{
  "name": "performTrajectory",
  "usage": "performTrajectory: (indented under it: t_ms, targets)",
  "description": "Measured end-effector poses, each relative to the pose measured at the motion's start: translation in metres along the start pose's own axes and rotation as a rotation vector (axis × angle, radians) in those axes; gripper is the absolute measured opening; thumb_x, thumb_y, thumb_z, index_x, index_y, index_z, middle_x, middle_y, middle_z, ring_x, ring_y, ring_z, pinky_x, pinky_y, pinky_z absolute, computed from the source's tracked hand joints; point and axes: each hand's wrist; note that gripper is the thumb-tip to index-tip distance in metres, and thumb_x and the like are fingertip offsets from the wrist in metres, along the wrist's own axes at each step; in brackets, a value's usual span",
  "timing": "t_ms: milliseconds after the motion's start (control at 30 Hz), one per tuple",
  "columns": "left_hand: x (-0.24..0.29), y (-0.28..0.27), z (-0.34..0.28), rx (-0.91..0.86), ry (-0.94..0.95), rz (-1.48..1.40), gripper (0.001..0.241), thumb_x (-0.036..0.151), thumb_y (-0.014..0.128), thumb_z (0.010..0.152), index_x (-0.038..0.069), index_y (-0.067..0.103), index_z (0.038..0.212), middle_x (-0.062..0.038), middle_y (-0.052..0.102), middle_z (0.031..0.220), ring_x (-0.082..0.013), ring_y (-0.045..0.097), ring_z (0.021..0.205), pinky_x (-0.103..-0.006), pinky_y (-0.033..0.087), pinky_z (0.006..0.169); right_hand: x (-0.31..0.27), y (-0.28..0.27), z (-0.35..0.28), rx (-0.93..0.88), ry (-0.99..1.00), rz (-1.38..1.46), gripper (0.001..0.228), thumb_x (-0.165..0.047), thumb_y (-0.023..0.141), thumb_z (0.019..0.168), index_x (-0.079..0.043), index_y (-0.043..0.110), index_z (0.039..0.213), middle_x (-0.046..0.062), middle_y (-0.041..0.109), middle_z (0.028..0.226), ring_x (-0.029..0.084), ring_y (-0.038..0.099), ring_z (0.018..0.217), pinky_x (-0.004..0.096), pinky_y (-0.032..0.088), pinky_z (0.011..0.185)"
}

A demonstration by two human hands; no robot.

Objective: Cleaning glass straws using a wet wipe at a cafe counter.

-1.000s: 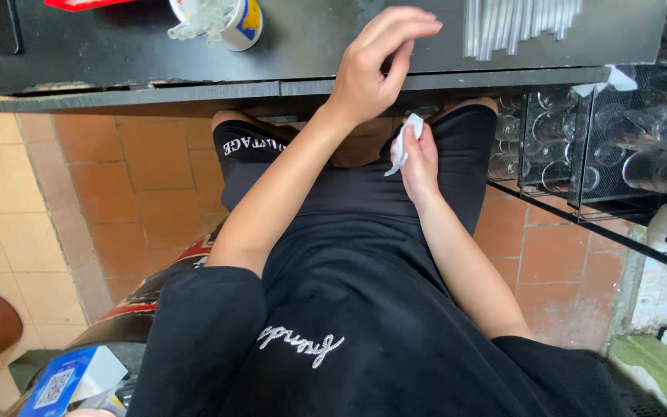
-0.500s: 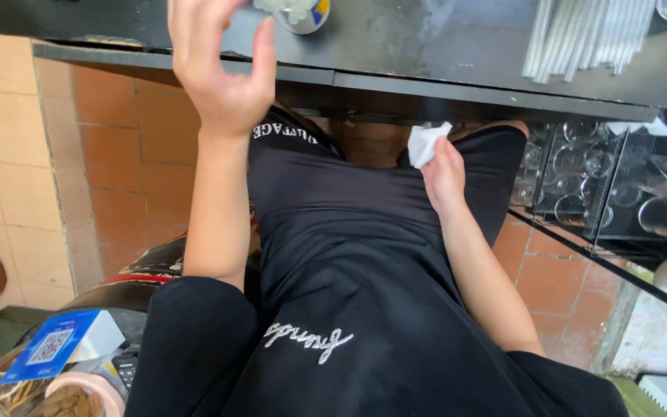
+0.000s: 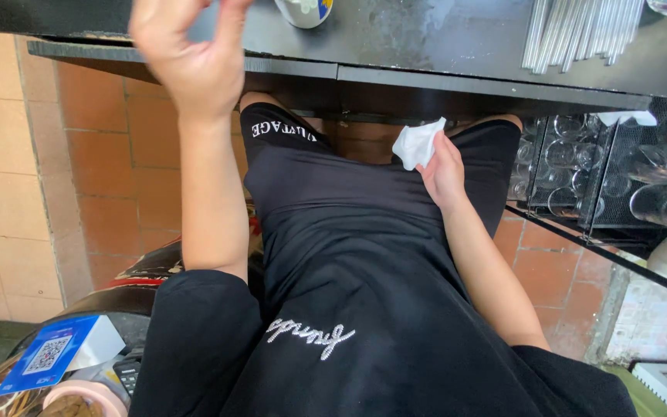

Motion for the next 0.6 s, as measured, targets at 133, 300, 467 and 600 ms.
performTrajectory:
  t_ms: [133,300,467,600]
  targets:
    - [0.057,-0.031,0.005,0.121,0.085,-0.097,0.018,0.010,0.085,0.101,-0.004,0.075,0.105,-0.015,0.067,0.093,-0.0285,0.062,0.090,-0.0376,0.048,0.076,0.005,-0.002,-0.001,-0.004,0.009,0.012,0.041,-0.034,0.043,0.114,-0.004,0.054,0.139,0.009,0.066,0.135,0.022,0.065,0.123,0.039,0.055,0.099]
    - [0.089,-0.031,-0.042,0.411,0.242,-0.511,0.027,0.031,0.069,0.096,0.011,0.054,0.105,0.000,0.064,0.075,-0.0164,0.050,0.066,-0.0285,0.042,0.064,-0.001,0.021,-0.014,-0.045,0.090,0.163,0.043,-0.037,0.040,0.113,-0.007,0.051,0.143,0.008,0.062,0.138,0.024,0.063,0.125,0.043,0.053,0.104]
    - [0.112,0.020,-0.122,0.100,-0.068,-0.595,0.022,0.024,0.061,0.108,0.009,0.046,0.111,-0.009,0.073,0.084,-0.0147,0.066,0.076,-0.0334,0.053,0.075,-0.002,0.041,-0.038,-0.117,0.011,0.209,0.047,-0.037,0.036,0.113,-0.009,0.047,0.149,0.007,0.059,0.146,0.024,0.058,0.134,0.042,0.049,0.110]
    - [0.113,0.082,-0.190,-0.141,-0.637,-1.000,0.016,0.016,0.058,0.111,0.007,0.045,0.113,-0.013,0.073,0.104,-0.0186,0.072,0.090,-0.0344,0.058,0.080,-0.016,0.071,-0.056,-0.135,-0.148,0.312,0.051,-0.042,0.030,0.112,-0.013,0.043,0.152,0.005,0.056,0.149,0.025,0.054,0.138,0.044,0.046,0.115]
Point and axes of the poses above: each hand's wrist, its own z-axis towards the middle knuckle, its own y-axis out of the palm, x = y × z
